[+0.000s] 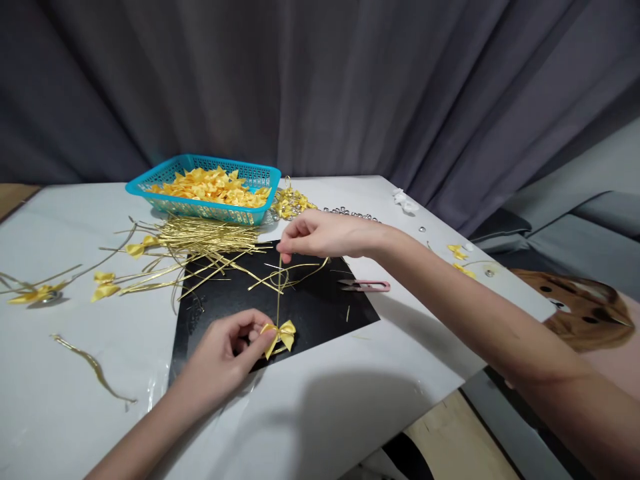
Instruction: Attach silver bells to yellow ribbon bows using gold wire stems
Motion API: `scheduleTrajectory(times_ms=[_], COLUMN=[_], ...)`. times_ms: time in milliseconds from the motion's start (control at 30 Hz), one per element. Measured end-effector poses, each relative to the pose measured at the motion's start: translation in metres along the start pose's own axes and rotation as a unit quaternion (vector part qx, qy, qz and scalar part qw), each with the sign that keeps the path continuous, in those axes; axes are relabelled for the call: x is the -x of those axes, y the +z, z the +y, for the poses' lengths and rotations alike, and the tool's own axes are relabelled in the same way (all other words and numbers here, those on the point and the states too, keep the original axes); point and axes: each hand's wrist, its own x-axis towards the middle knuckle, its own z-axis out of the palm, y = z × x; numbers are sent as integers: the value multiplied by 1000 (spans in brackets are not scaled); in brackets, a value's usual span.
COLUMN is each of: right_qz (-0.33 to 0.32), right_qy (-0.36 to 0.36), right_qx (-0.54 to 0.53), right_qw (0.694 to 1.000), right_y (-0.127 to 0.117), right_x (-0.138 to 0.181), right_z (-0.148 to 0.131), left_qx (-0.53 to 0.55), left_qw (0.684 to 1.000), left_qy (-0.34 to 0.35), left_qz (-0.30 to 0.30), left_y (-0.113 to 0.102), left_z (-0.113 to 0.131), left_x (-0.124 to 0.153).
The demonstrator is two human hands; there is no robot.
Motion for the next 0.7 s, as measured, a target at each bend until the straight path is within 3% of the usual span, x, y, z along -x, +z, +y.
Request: scheduleTrajectory(times_ms=[133,267,433,700], right_qz=[28,-96,-80,66], right_qy=[-105,-164,-113,23], right_qx=[-12,0,15,49], right_qw=[994,982,990,996], right_y=[27,58,76,72], right_x=[31,67,89,95], right_z=[-32,-32,-3,30], left_qx=[61,150,215,243], left_qw=[997,985,971,968], left_qy=[-10,-28,-59,-64], left_qz=[46,82,84,19], left_y=[-3,-11,-14,-17], left_z=[0,-2,-2,-1], left_x=[-2,-2,-1,0])
